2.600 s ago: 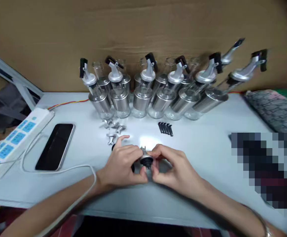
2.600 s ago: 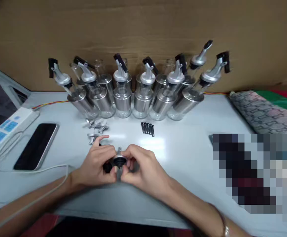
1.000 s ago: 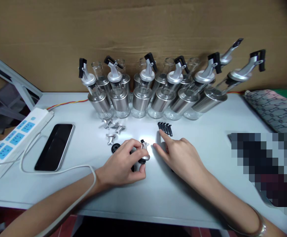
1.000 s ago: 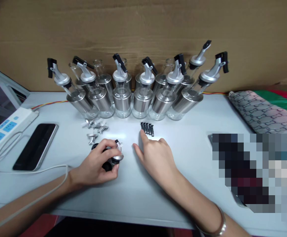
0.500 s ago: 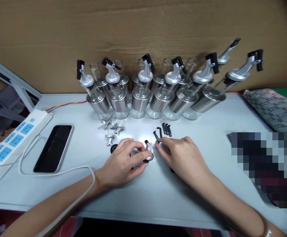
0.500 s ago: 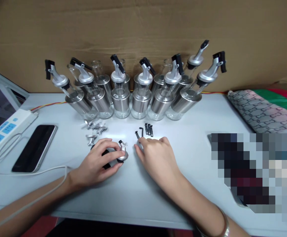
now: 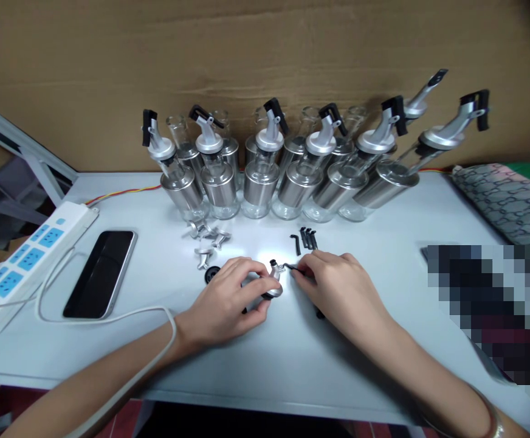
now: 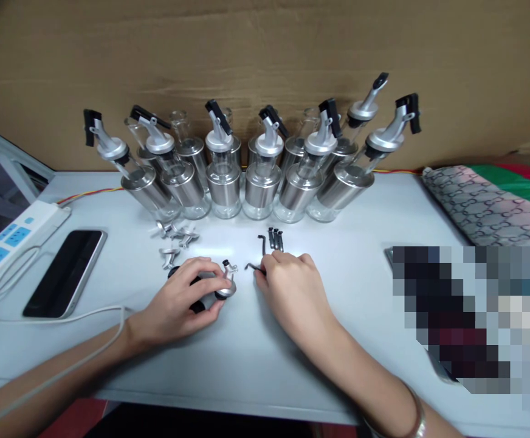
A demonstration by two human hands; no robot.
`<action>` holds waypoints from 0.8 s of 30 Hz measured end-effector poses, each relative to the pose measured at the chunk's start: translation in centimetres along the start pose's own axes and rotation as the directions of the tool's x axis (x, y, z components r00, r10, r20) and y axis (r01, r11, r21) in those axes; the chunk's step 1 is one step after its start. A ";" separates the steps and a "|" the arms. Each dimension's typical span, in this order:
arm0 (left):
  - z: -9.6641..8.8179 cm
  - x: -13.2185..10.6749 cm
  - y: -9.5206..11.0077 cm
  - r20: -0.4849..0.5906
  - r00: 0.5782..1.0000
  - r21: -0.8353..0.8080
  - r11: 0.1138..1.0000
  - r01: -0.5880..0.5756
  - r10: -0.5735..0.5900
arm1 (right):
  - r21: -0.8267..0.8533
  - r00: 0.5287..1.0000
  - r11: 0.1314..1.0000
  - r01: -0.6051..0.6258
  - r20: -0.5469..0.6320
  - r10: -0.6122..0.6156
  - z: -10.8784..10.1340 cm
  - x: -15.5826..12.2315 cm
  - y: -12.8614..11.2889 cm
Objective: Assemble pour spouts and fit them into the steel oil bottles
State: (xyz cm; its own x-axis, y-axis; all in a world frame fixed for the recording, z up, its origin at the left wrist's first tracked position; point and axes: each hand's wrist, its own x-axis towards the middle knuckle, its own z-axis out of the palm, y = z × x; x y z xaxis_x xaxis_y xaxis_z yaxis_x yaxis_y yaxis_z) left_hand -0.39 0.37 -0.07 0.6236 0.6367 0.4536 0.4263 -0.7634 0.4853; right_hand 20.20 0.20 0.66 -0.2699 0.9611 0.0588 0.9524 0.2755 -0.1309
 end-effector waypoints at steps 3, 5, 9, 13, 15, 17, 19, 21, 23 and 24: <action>0.1 -0.2 -0.1 -0.002 1.000 -0.027 0.999 0.019 -0.019 | 0.147 0.999 0.989 0.001 -0.050 0.006 -0.3 -0.1 -0.2; 0.2 -0.4 -0.1 -0.005 0.999 -0.052 0.998 0.038 -0.038 | 0.325 0.992 0.946 -0.008 -0.116 0.048 -0.7 -0.3 -0.4; 0.4 -0.6 -0.2 -0.019 0.998 -0.126 0.991 0.054 -0.057 | 0.552 0.968 0.831 0.067 -0.237 0.080 -1.4 -0.6 -1.0; 0.5 -0.6 -0.1 -0.007 0.998 -0.186 0.981 0.059 -0.061 | 0.609 0.969 0.787 0.101 -0.239 0.060 -1.5 -0.7 -1.3; 0.5 -0.6 -0.1 0.005 0.998 -0.191 0.979 0.067 -0.067 | 0.622 0.971 0.775 0.111 -0.232 0.048 -1.4 -0.7 -1.4; 0.4 -0.6 -0.1 0.013 0.997 -0.190 0.979 0.071 -0.070 | 0.636 0.970 0.762 0.120 -0.238 0.045 -1.2 -0.7 -1.4; 0.4 -0.6 -0.1 0.015 0.998 -0.188 0.980 0.068 -0.067 | 0.650 0.963 0.749 0.129 -0.262 0.061 -1.0 -0.7 -1.5; 0.4 -0.7 -0.1 0.018 0.998 -0.182 0.981 0.063 -0.061 | 0.661 0.952 0.739 0.134 -0.292 0.088 -0.8 -0.6 -1.4; 0.4 -0.7 -0.1 0.024 0.998 -0.171 0.984 0.057 -0.053 | 0.673 0.945 0.728 0.134 -0.307 0.110 -0.7 -0.6 -1.4; 0.4 -0.7 -0.1 0.026 0.998 -0.165 0.985 0.054 -0.050 | 0.678 0.944 0.722 0.137 -0.310 0.112 -0.7 -0.6 -1.3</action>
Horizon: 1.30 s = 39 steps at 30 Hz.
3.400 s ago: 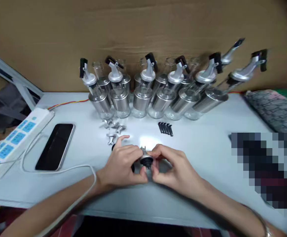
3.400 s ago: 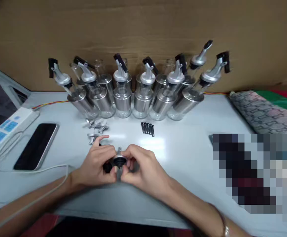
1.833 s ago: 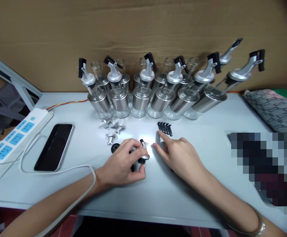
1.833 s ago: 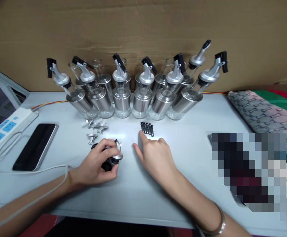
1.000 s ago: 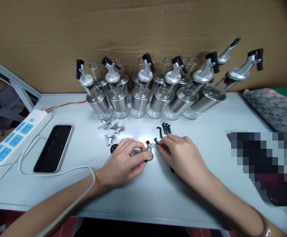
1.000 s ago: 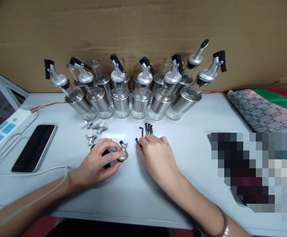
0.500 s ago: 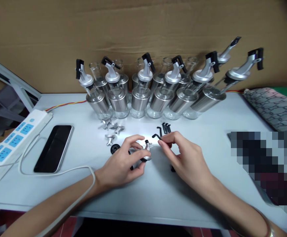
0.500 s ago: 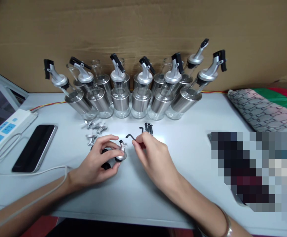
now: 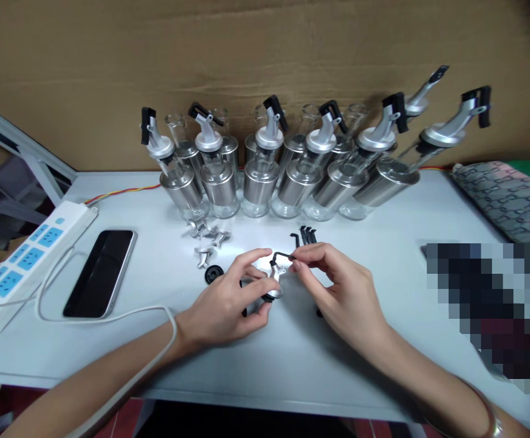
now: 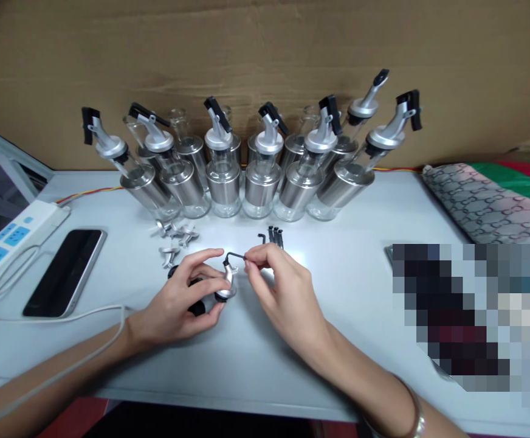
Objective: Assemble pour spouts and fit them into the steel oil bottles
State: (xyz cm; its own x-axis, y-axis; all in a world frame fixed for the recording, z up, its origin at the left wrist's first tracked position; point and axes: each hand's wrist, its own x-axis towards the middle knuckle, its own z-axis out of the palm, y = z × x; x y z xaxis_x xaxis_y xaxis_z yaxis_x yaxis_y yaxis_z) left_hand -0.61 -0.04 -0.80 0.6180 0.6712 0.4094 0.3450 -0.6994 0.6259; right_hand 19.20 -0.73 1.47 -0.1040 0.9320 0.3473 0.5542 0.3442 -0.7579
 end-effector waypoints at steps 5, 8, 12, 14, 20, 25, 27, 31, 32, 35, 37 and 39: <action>-0.1 0.1 0.1 -0.008 1.000 0.004 1.000 -0.011 0.011 | 0.036 1.000 0.999 0.002 0.016 -0.003 0.0 -0.1 0.0; -0.1 0.2 0.2 -0.011 1.000 0.004 1.000 -0.008 0.009 | 0.060 1.000 0.998 -0.005 -0.011 0.006 0.0 -0.1 -0.2; -0.1 0.2 0.2 -0.013 1.000 0.005 1.000 -0.019 0.019 | 0.082 0.999 0.997 0.003 -0.045 0.000 -0.2 -0.1 -0.3; -0.1 0.1 0.1 -0.024 0.999 0.007 1.000 -0.025 0.025 | 0.065 1.000 0.998 0.024 -0.021 -0.023 -0.2 -0.1 -0.4; 0.1 0.0 -0.1 -0.036 0.999 0.008 0.999 -0.038 0.039 | 0.038 0.996 0.995 0.088 -0.010 -0.088 -0.2 0.0 -0.5; 0.2 0.0 -0.1 -0.086 0.995 0.010 0.998 -0.060 0.060 | 0.057 0.994 0.993 0.100 0.031 -0.102 -0.1 -0.1 -0.5; 0.2 0.0 -0.1 -0.096 0.993 0.016 0.997 -0.070 0.071 | 0.077 0.993 0.992 0.097 0.057 -0.102 -0.1 -0.1 -0.4; 0.1 0.1 0.0 -0.101 0.991 0.037 0.996 -0.086 0.089 | 0.118 0.995 0.991 0.068 0.069 -0.077 0.0 -0.2 -0.2; 0.1 0.1 0.0 -0.102 0.991 0.037 0.996 -0.086 0.090 | 0.136 0.995 0.990 0.047 0.076 -0.058 -0.1 -0.2 -0.2; -0.1 0.2 0.0 -0.123 0.989 0.023 0.997 -0.080 0.082 | 0.270 0.985 0.957 -0.109 0.159 0.067 -0.3 0.2 -0.3; -0.1 0.2 0.0 -0.146 0.986 0.018 0.997 -0.078 0.080 | 0.406 0.943 0.867 -0.289 0.279 0.184 -0.4 0.6 -0.4; -0.1 0.2 0.0 -0.164 0.982 0.023 0.996 -0.091 0.094 | 0.493 0.870 0.738 -0.461 0.413 0.268 -0.5 1.0 -0.5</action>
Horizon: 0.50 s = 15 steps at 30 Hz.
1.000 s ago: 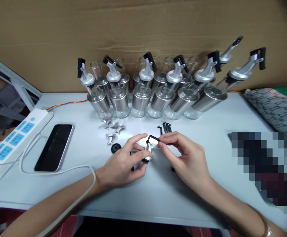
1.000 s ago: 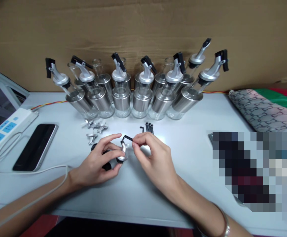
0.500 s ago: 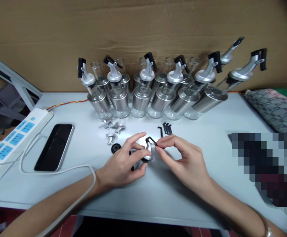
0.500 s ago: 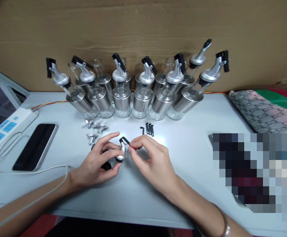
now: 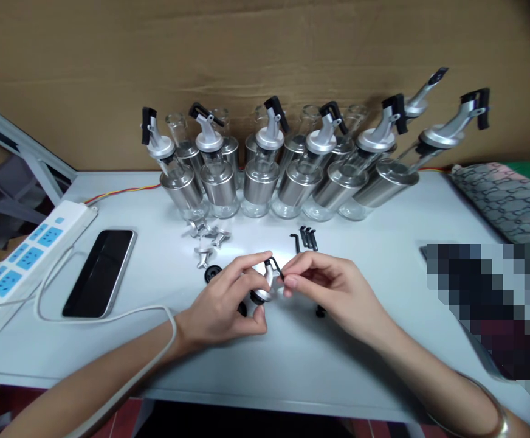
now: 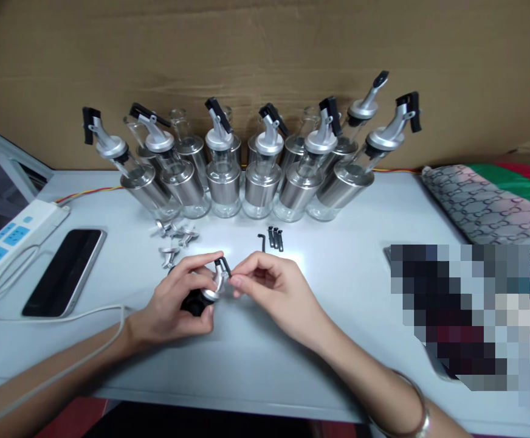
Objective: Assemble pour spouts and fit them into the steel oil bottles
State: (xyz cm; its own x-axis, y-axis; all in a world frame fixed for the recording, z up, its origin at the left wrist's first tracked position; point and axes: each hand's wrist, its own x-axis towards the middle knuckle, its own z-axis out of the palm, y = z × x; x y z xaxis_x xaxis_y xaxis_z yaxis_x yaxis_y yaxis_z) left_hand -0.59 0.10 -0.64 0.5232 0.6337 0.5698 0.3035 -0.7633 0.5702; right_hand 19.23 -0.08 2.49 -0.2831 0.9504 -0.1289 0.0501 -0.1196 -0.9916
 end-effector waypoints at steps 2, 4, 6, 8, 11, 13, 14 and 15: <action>0.0 0.0 0.0 -0.009 1.000 0.008 1.000 -0.023 0.023 | 0.099 0.992 0.988 -0.118 0.057 0.113 0.0 0.2 -0.2; 0.0 0.1 0.0 -0.015 0.999 0.008 0.999 -0.039 0.040 | 0.143 0.981 0.972 -0.188 0.076 0.179 0.1 0.2 -0.3; 0.0 0.1 -0.1 -0.015 0.999 -0.003 0.999 -0.042 0.042 | 0.172 0.974 0.959 -0.225 0.067 0.217 0.2 0.3 -0.3; 0.1 0.1 -0.2 -0.013 0.999 -0.016 0.999 -0.044 0.043 | 0.188 0.969 0.950 -0.248 0.062 0.241 0.3 0.3 -0.3; 0.1 0.0 -0.3 -0.019 0.999 -0.017 0.999 -0.048 0.047 | 0.199 0.964 0.943 -0.267 0.073 0.257 0.5 0.3 -0.2; 0.1 -0.1 -0.4 -0.021 0.999 -0.015 0.999 -0.050 0.050 | 0.206 0.963 0.941 -0.269 0.080 0.257 0.6 0.3 -0.1; 0.1 -0.2 -0.5 -0.021 0.998 -0.014 0.999 -0.051 0.051 | 0.213 0.963 0.939 -0.269 0.078 0.258 0.5 0.4 -0.1; 0.1 -0.2 -0.5 -0.021 0.998 -0.013 0.999 -0.052 0.052 | 0.221 0.962 0.937 -0.271 0.076 0.260 0.5 0.4 -0.1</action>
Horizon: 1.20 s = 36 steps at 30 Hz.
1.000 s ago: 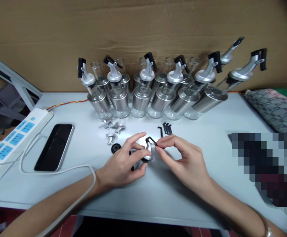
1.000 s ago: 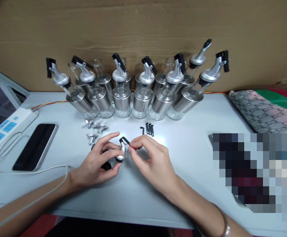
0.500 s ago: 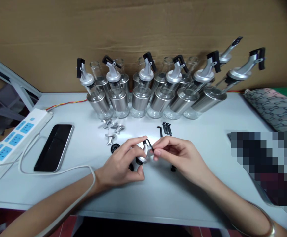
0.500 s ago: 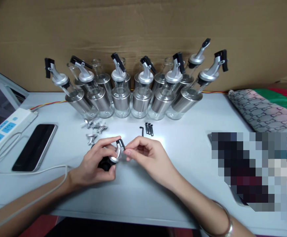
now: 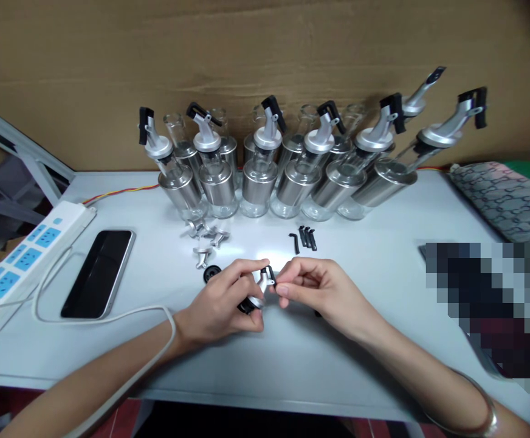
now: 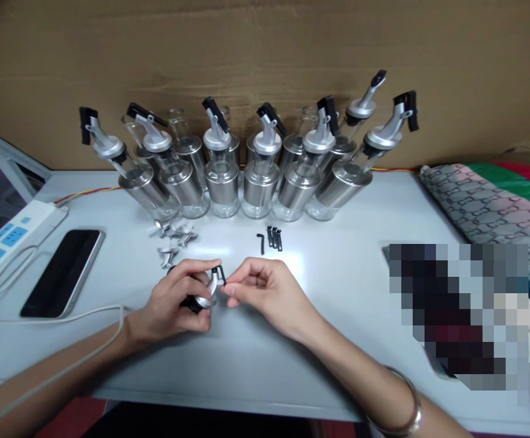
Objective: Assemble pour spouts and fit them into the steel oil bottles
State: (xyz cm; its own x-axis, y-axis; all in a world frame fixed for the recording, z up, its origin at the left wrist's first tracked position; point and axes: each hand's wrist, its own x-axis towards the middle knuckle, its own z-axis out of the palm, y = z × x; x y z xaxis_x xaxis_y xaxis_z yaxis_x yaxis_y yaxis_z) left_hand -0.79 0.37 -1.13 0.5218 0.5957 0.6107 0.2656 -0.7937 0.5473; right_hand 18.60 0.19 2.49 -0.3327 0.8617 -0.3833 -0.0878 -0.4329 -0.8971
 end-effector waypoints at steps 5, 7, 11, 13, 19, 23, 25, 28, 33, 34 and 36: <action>0.0 0.1 0.0 -0.002 1.000 0.011 1.000 -0.006 0.006 | 0.035 1.000 0.999 -0.004 -0.001 0.004 0.2 0.1 0.4; 0.0 0.3 0.1 -0.021 0.999 -0.002 1.000 -0.028 0.028 | 0.043 0.999 0.999 -0.033 0.035 0.031 0.8 0.0 1.3; -0.1 0.7 0.4 0.034 0.992 -0.032 0.992 -0.118 0.119 | -0.009 0.964 0.992 -0.129 0.235 0.127 2.1 -0.1 3.2; -0.2 0.7 0.4 0.039 0.995 -0.011 0.996 -0.090 0.090 | 0.026 0.983 0.996 -0.085 0.165 0.080 2.2 -0.1 3.2; 0.0 0.3 -0.4 -0.003 1.000 0.053 0.998 0.026 -0.026 | 0.060 0.999 0.998 -0.016 0.051 0.013 1.1 0.2 1.4; 0.0 0.3 -0.3 0.010 0.999 0.037 0.998 0.053 -0.054 | 0.046 0.999 0.999 0.012 0.038 -0.014 1.1 0.2 1.9; 0.0 0.3 -0.2 0.015 0.998 0.009 0.999 0.053 -0.053 | 0.020 0.999 0.999 0.034 0.029 -0.035 1.2 0.2 2.2; -0.1 0.3 -0.1 -0.001 0.999 0.020 0.998 0.054 -0.054 | -0.035 0.997 0.997 0.072 0.024 -0.071 1.1 0.1 2.4; 0.0 0.4 -0.1 -0.012 1.000 0.035 0.999 0.026 -0.025 | -0.016 0.995 0.996 0.082 0.059 -0.081 1.0 0.1 2.4; 0.0 0.4 -0.1 -0.001 1.000 0.027 0.999 0.025 -0.025 | -0.012 0.995 0.997 0.082 0.054 -0.082 1.0 0.1 2.3; -0.1 0.3 -0.1 0.021 0.999 0.011 0.999 0.031 -0.031 | -0.010 0.996 0.997 0.081 0.044 -0.080 1.0 0.1 2.3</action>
State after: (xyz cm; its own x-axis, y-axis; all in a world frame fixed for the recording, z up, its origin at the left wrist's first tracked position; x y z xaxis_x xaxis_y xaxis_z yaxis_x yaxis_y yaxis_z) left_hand -0.71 0.64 -0.97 0.5299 0.6174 0.5815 0.2907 -0.7763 0.5593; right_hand 17.46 -0.99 0.65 -0.3655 0.8811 -0.3002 -0.1051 -0.3595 -0.9272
